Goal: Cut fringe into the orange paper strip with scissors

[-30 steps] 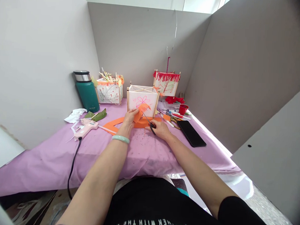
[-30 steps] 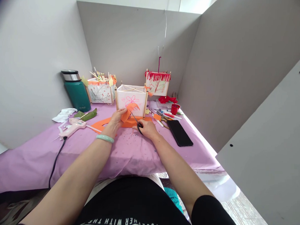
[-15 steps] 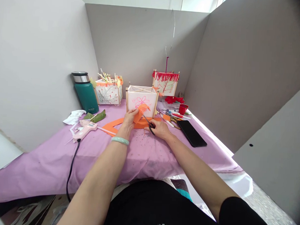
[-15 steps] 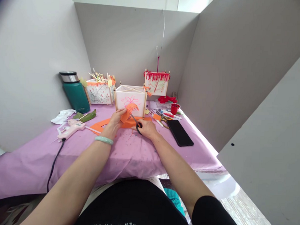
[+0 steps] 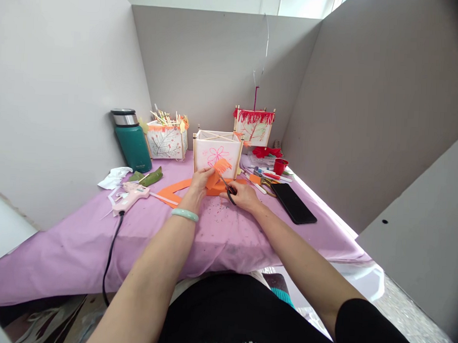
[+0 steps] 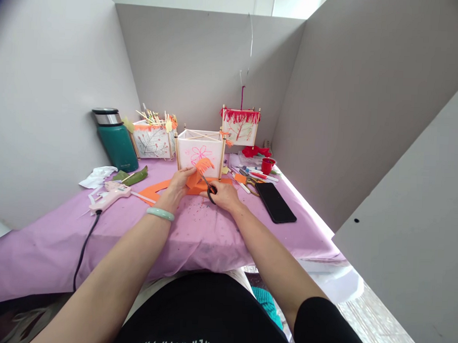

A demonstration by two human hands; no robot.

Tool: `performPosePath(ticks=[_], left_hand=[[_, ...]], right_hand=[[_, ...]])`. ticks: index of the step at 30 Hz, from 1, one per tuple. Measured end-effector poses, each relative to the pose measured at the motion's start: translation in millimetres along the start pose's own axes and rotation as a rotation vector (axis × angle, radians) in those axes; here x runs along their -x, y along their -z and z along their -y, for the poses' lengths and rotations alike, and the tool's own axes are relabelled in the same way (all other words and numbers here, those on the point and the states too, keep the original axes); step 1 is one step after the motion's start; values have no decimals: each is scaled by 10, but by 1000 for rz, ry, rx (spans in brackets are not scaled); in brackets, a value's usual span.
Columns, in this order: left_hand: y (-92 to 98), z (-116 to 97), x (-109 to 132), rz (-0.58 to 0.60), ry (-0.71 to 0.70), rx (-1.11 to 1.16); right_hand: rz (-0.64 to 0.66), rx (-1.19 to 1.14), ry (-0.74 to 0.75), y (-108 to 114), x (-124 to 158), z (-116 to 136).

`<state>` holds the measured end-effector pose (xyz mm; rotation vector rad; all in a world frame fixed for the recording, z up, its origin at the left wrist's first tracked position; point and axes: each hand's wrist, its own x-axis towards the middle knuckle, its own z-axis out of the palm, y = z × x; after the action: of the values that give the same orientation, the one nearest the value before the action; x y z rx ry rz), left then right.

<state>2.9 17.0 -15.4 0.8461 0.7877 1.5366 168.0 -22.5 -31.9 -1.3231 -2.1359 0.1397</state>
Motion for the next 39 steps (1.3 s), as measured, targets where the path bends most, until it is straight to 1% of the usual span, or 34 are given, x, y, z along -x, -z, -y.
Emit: performPosePath(ticks=[5,9,11,13,15,17,19,21,23,25,29,32,36,39], left_hand=[[-7,-16,35,-30,-33,-80],[-10,-30,41,-48,-39,-87],[-3,-26,24,-77,-41,-109],[7,-18,4,-103,-38,-123],[14,-11,-10,-125,-32,-124],[16,-9,-13,-150,-26,-117],[16,-13,-8,-141,-13,-102],[19,-24,-2,-99,-3,-72],[29,-40,2,-58,-1,-27],[44,-58,0,-38,3,28],[78,-78,-18,-45,-1,108],[90,-66,-30,-54,-16,95],[74,-43,-18,-70,-54,36],[49,-51,10,-70,-40,4]], right_hand=[[1,-41,-22,-9,-13,9],[54,-138,-38,34,-59,5],[113,-220,-17,78,-99,14],[202,-319,-13,119,-144,36],[308,-436,-65,142,-180,64],[364,-557,-117,139,-195,84],[357,-651,-127,118,-186,88],[319,-687,-111,91,-159,74],[287,-656,-90,62,-129,50],[239,-554,-59,34,-106,25],[118,-262,49,7,-82,-5],[53,-113,116,21,-67,-11],[15,-44,128,38,-43,3],[9,-31,107,31,-33,24]])
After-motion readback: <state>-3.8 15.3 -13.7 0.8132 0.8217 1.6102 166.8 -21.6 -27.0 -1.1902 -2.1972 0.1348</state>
